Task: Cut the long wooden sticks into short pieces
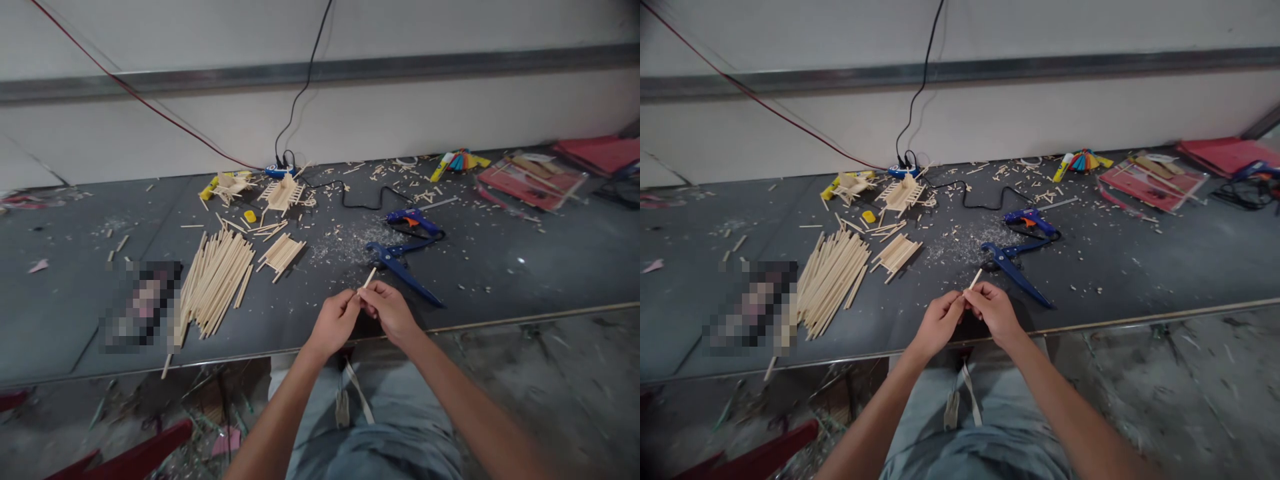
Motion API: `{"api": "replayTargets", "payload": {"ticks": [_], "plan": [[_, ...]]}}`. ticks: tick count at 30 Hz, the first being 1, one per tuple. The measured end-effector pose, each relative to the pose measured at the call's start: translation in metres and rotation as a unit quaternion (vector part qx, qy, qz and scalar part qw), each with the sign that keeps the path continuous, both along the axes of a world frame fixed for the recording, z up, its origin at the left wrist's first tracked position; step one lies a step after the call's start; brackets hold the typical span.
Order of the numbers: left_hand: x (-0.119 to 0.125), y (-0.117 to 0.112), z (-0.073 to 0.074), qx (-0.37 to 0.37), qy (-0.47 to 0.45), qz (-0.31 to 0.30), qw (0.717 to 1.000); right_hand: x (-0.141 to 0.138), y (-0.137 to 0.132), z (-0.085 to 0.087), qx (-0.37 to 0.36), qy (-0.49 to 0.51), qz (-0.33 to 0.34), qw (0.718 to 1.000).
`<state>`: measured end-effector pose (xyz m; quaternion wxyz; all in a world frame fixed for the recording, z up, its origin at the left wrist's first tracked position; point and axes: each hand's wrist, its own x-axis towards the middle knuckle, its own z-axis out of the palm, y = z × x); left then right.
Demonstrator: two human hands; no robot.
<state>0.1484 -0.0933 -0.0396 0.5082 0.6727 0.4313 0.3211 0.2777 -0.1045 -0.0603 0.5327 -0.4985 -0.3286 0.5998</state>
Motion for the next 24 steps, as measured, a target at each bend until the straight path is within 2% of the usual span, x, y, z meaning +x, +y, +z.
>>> {"api": "replayTargets", "payload": {"ticks": [9, 16, 24], "plan": [[-0.0014, 0.0013, 0.0000, 0.016, 0.000, -0.013, 1.000, 0.0006, -0.0004, -0.0026, 0.011, -0.018, 0.004, 1.000], [-0.0024, 0.0030, 0.0027, -0.001, -0.022, -0.019, 1.000, -0.0003, 0.0002, 0.0003, 0.001, -0.022, 0.007, 1.000], [-0.0042, 0.0054, -0.0006, -0.025, -0.038, -0.032, 0.998, 0.0023, -0.0001, 0.0005, 0.010, -0.017, 0.030, 0.999]]}}
